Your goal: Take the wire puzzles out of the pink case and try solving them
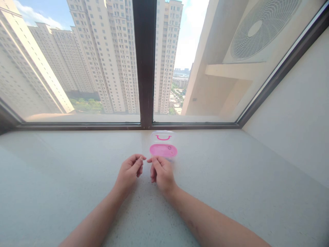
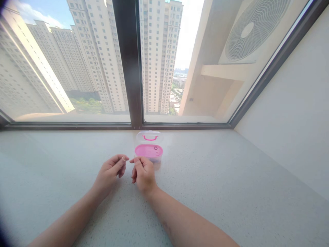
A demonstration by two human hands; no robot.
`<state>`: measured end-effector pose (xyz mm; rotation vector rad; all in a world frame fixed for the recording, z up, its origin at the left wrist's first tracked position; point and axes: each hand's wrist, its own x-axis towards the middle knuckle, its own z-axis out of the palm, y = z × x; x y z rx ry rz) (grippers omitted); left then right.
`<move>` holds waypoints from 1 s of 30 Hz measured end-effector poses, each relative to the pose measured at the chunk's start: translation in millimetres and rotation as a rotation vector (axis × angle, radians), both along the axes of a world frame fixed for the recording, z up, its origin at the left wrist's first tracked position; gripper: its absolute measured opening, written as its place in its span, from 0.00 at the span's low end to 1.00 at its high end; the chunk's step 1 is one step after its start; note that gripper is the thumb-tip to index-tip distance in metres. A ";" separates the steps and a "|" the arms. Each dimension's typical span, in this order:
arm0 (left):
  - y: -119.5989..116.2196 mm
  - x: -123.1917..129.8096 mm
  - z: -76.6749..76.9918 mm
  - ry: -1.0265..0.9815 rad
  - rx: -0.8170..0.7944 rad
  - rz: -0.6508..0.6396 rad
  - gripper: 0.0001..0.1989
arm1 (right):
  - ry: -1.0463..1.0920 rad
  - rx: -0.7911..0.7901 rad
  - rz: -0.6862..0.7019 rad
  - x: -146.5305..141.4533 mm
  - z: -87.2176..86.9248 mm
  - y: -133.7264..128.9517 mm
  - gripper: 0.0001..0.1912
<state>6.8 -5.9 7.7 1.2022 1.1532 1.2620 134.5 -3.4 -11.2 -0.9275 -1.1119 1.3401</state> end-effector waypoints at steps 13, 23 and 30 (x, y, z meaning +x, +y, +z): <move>-1.1 1.6 3.0 0.035 0.009 0.028 0.13 | 0.045 0.011 0.001 1.4 -1.8 -0.9 0.16; -1.6 1.3 2.6 0.045 0.014 0.026 0.13 | 0.054 0.011 -0.005 1.6 -0.4 -0.9 0.16; -1.9 0.9 1.6 0.108 0.089 0.056 0.11 | 0.046 0.027 0.002 1.6 1.8 -2.6 0.16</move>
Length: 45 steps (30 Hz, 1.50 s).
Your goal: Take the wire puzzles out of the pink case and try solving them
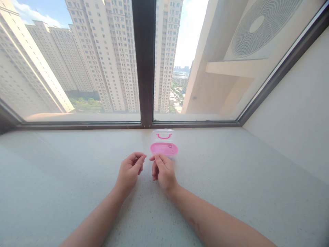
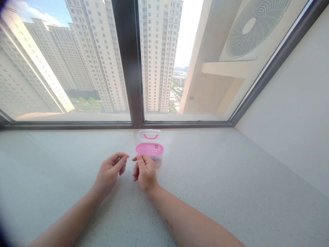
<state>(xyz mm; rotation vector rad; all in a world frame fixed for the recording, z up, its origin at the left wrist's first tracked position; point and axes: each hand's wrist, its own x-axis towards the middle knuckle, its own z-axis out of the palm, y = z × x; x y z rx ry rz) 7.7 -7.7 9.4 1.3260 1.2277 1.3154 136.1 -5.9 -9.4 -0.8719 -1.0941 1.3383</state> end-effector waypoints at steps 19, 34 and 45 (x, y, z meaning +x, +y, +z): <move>-6.8 -1.2 8.5 0.278 0.234 0.128 0.08 | -0.061 0.019 -0.014 -0.3 4.5 -2.0 0.13; -7.8 0.1 9.8 0.311 0.231 0.133 0.08 | -0.054 0.020 -0.022 -1.2 3.5 -1.8 0.14; -8.3 -0.3 10.9 0.271 0.218 0.135 0.07 | -0.062 0.017 -0.014 -0.8 4.9 -2.9 0.13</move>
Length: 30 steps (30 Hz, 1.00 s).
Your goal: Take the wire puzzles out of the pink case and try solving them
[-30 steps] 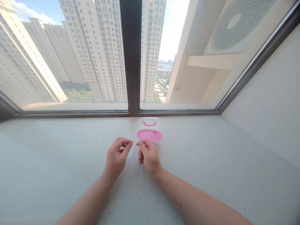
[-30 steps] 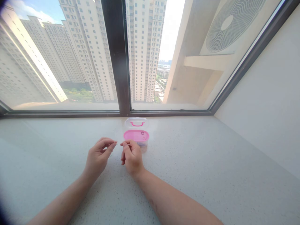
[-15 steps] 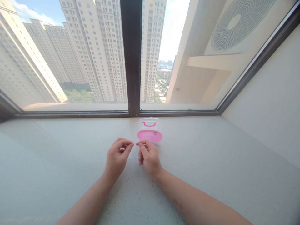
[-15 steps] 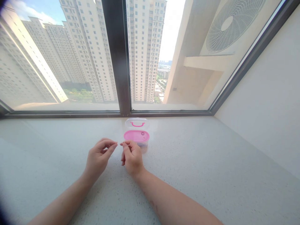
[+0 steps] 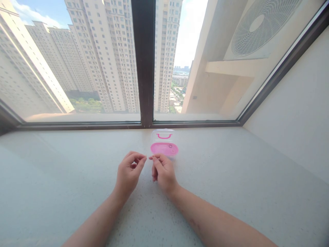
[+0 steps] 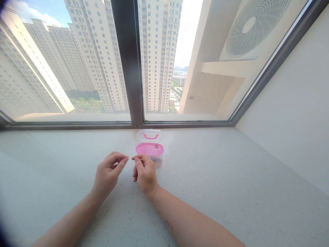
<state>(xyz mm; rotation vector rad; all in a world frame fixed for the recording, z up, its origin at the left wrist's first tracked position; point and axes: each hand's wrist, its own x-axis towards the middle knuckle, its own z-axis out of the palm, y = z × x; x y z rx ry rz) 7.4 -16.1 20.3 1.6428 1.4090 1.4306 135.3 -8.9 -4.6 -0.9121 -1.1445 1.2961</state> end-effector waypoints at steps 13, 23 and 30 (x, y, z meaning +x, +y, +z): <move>0.6 -0.8 0.4 -0.038 -0.017 -0.007 0.08 | 0.013 -0.009 0.006 -0.1 -0.9 0.6 0.13; 0.8 -0.8 -0.3 -0.059 -0.028 -0.011 0.07 | 0.018 -0.001 0.020 -0.8 -0.8 0.9 0.12; 1.5 -3.4 -2.0 -0.048 -0.045 -0.045 0.07 | 0.001 0.000 0.020 -2.5 2.1 -0.4 0.11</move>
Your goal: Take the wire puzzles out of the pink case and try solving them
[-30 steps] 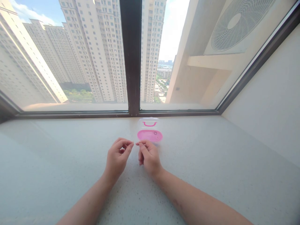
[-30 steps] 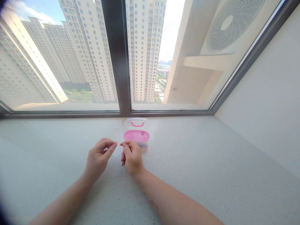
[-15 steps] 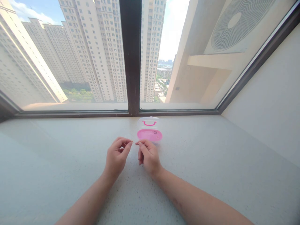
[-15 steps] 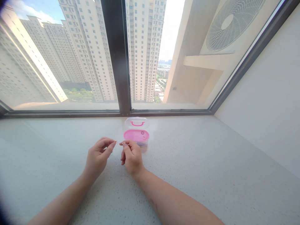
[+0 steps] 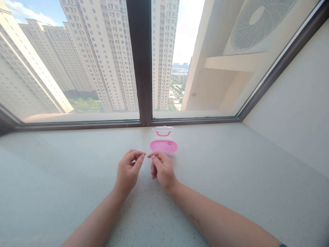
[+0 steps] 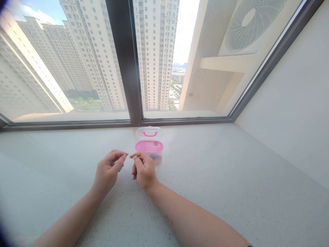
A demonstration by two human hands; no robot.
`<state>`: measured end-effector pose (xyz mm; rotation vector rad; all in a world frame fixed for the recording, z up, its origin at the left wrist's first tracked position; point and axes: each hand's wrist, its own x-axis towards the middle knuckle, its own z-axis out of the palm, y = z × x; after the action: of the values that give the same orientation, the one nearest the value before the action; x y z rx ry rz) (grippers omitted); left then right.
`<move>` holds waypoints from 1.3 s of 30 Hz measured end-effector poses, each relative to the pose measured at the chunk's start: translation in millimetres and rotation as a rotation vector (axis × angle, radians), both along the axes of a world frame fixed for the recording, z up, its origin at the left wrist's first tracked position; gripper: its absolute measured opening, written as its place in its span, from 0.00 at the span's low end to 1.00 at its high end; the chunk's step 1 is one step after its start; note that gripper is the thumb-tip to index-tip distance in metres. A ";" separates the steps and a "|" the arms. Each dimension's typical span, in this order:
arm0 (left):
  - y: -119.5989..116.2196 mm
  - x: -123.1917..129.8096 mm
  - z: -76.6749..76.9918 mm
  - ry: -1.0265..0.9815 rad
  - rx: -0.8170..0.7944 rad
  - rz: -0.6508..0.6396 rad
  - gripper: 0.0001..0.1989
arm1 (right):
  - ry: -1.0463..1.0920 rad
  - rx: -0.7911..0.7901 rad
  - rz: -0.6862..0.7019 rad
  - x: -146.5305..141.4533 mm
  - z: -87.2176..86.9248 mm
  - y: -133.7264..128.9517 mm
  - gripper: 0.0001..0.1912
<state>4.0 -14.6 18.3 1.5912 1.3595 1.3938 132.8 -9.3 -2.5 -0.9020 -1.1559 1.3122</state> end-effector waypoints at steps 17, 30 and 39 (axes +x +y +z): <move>2.0 -1.1 -3.0 -0.004 -0.007 -0.007 0.07 | -0.007 0.005 0.001 -0.7 -1.1 0.5 0.12; 2.1 -0.5 -2.8 -0.005 -0.008 0.003 0.07 | -0.012 0.007 -0.008 -0.2 -0.2 -1.1 0.12; 2.2 -0.6 -3.1 0.004 -0.005 -0.001 0.08 | -0.015 0.008 -0.012 0.2 -1.2 -0.4 0.12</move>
<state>3.4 -12.4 15.2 1.5919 1.3633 1.3862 133.0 -9.7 -3.7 -0.9128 -1.1653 1.2924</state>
